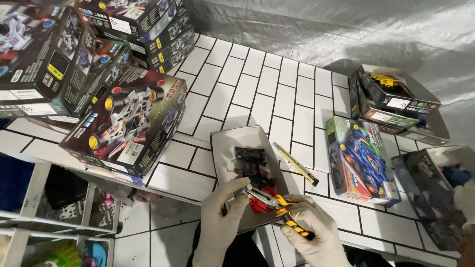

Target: Assembling a model toy car kit by removing parts from sprues and attaching them to the chassis

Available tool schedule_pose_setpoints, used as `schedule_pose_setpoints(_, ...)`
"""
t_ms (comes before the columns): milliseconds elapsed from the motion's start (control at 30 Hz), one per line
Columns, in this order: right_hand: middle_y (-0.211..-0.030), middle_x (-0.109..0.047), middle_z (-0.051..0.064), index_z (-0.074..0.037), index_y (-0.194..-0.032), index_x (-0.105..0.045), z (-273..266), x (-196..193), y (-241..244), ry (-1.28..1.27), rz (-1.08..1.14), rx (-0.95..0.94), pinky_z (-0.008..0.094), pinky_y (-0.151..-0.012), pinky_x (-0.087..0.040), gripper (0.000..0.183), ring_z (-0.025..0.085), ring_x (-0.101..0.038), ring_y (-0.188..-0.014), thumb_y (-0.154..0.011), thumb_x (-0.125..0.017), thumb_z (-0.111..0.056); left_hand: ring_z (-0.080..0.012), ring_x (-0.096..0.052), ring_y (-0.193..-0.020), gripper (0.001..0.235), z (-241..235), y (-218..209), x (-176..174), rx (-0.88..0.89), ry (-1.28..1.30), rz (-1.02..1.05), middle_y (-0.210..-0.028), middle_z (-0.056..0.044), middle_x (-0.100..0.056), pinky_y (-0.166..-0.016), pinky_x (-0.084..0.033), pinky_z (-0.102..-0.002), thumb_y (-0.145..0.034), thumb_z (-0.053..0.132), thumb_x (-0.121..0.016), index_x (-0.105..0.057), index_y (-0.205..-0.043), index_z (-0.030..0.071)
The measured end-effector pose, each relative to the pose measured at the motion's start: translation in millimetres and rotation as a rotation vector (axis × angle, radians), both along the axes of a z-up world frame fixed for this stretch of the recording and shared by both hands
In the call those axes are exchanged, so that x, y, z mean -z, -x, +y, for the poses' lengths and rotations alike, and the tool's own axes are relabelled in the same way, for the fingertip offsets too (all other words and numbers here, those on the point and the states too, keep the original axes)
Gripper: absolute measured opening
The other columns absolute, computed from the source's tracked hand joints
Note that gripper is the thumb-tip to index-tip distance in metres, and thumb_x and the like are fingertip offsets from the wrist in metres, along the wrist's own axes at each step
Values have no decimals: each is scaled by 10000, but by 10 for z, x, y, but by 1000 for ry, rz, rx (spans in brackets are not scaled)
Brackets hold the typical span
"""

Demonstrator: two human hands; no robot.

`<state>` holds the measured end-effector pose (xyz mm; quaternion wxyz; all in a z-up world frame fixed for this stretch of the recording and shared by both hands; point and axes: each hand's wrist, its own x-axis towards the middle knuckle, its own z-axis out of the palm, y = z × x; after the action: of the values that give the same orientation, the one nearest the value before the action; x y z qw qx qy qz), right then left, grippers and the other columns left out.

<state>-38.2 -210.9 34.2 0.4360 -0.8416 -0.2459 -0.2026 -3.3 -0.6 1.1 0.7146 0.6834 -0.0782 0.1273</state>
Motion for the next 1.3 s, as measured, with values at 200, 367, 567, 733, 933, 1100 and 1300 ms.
schedule_pose_setpoints(200,-914,-712,94,-80,-859,-645,-71,15,43,7,-6,0,386,-876,-578,168,297,-697,-991,-909,-709,-227,-107,-744,-873,273,50,56,-280,43,-124,97,-1104,28,-832,-663,-544,-255,-889,127,-630,-799,-1099,161)
schedule_pose_setpoints(367,-953,-711,96,-102,-889,-655,-140,77,61,31,26,15,372,-873,-590,141,277,-696,-1033,-891,-738,-217,-127,-569,-725,233,37,38,-274,105,-168,91,-988,21,-742,-640,-444,-272,-941,164,-573,-733,-1110,147)
schedule_pose_setpoints(567,-1186,-672,169,-165,-991,-683,-333,550,106,133,13,71,336,-883,-585,205,270,-708,-1130,-848,-785,-270,-144,-535,-703,282,-157,145,-230,34,-165,1,-842,-12,-611,-689,-436,-292,-1023,218,-420,-662,-1096,92)
schedule_pose_setpoints(733,-1171,-641,190,-142,-892,-651,-85,661,330,141,20,217,296,-828,-562,267,236,-739,-1034,-892,-701,-405,-92,-305,-498,234,-320,154,-100,-23,-24,109,-629,19,-399,-487,-266,-300,-1026,166,-436,-646,-997,67)
schedule_pose_setpoints(933,-1023,-746,-44,-239,-873,-743,294,860,523,264,206,484,363,-733,-552,249,170,-636,-1160,-816,-688,-476,-79,-264,-466,231,-372,126,4,-117,9,160,-575,34,-348,-465,-222,-296,-1024,146,-439,-654,-988,67)
schedule_pose_setpoints(1100,-1198,-631,43,-224,-981,-766,533,748,596,136,236,481,308,-886,-491,236,193,-635,-1140,-846,-673,-394,-134,-472,-408,247,-459,156,-80,-168,68,68,-572,-32,-466,-431,-426,-275,-1019,109,-411,-648,-1053,49)
schedule_pose_setpoints(1300,-1014,-745,45,-150,-783,-694,-202,618,241,238,350,357,382,-915,-578,250,206,-644,-1139,-825,-733,-393,-168,-594,-673,187,-99,-209,-417,-319,-314,297,-854,-25,-727,-663,-483,-312,-982,193,-569,-723,-1079,155)
